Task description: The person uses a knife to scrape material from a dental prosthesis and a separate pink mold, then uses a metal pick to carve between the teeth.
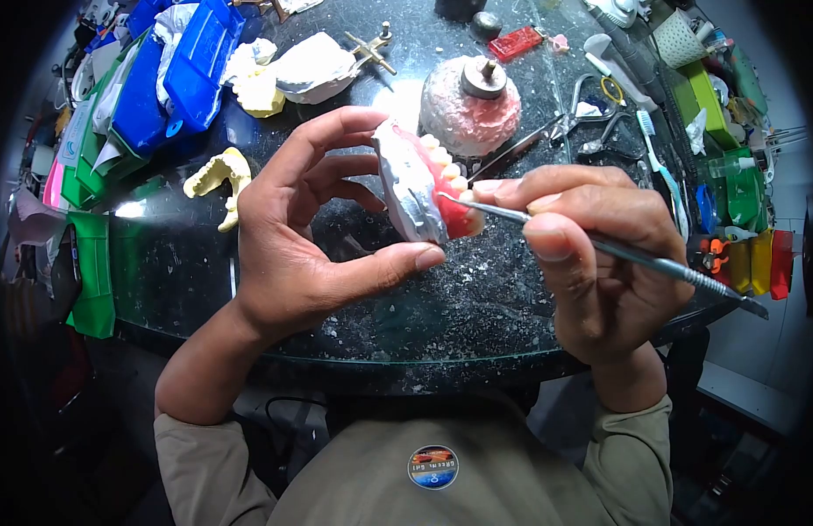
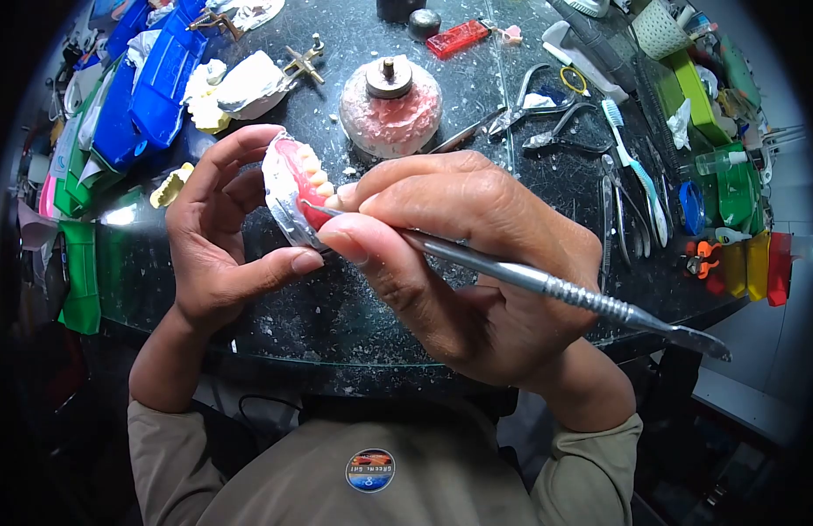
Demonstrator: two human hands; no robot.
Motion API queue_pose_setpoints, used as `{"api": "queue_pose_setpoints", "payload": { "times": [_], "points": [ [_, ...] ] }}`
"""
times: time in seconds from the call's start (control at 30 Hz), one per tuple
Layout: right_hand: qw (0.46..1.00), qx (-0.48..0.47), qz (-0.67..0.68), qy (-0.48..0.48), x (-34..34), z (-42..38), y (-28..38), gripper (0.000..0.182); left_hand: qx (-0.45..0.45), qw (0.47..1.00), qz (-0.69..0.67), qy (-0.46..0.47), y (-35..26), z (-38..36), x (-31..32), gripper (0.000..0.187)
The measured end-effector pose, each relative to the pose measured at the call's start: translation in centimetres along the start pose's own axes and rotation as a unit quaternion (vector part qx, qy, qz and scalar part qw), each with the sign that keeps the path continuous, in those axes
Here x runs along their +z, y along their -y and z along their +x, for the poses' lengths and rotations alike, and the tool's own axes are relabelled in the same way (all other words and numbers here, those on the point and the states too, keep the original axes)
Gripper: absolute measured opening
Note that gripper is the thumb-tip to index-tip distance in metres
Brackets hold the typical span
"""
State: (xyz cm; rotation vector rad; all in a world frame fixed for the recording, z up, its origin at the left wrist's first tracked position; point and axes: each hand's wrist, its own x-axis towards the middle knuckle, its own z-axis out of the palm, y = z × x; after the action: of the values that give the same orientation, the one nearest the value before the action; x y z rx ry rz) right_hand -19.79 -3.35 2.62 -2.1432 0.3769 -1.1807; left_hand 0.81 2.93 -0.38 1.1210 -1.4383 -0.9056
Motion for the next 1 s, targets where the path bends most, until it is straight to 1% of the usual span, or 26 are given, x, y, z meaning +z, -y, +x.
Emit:
{"api": "queue_pose_setpoints", "payload": {
  "times": [0.33,0.43,0.53,0.73,0.93,1.0],
  "points": [
    [1.0,-0.008,0.001,0.001,-0.08,0.04,-0.01,0.019,-0.015,1.0,-0.027,0.001,0.04,0.0,0.11,0.081],
    [1.0,-0.011,0.002,0.0,-0.01,0.02,-0.22,0.019,-0.02,1.0,-0.016,0.007,-0.08,0.01,0.04,0.08],
    [1.0,-0.013,0.001,0.001,-0.07,-0.03,-0.15,0.02,-0.044,0.999,-0.032,0.002,-0.28,0.0,0.2,0.08],
    [1.0,-0.005,0.001,-0.002,-0.05,0.03,-0.01,0.02,-0.052,0.998,-0.04,0.007,-0.32,0.05,0.12,0.08],
    [1.0,-0.019,-0.009,0.008,-0.26,0.03,-0.17,0.019,-0.076,0.996,-0.04,0.013,-0.49,0.05,0.13,0.08],
    [1.0,-0.017,-0.007,0.005,-0.26,0.01,-0.08,0.019,-0.063,0.997,-0.038,0.013,-0.4,0.03,0.11,0.079]
  ]
}}
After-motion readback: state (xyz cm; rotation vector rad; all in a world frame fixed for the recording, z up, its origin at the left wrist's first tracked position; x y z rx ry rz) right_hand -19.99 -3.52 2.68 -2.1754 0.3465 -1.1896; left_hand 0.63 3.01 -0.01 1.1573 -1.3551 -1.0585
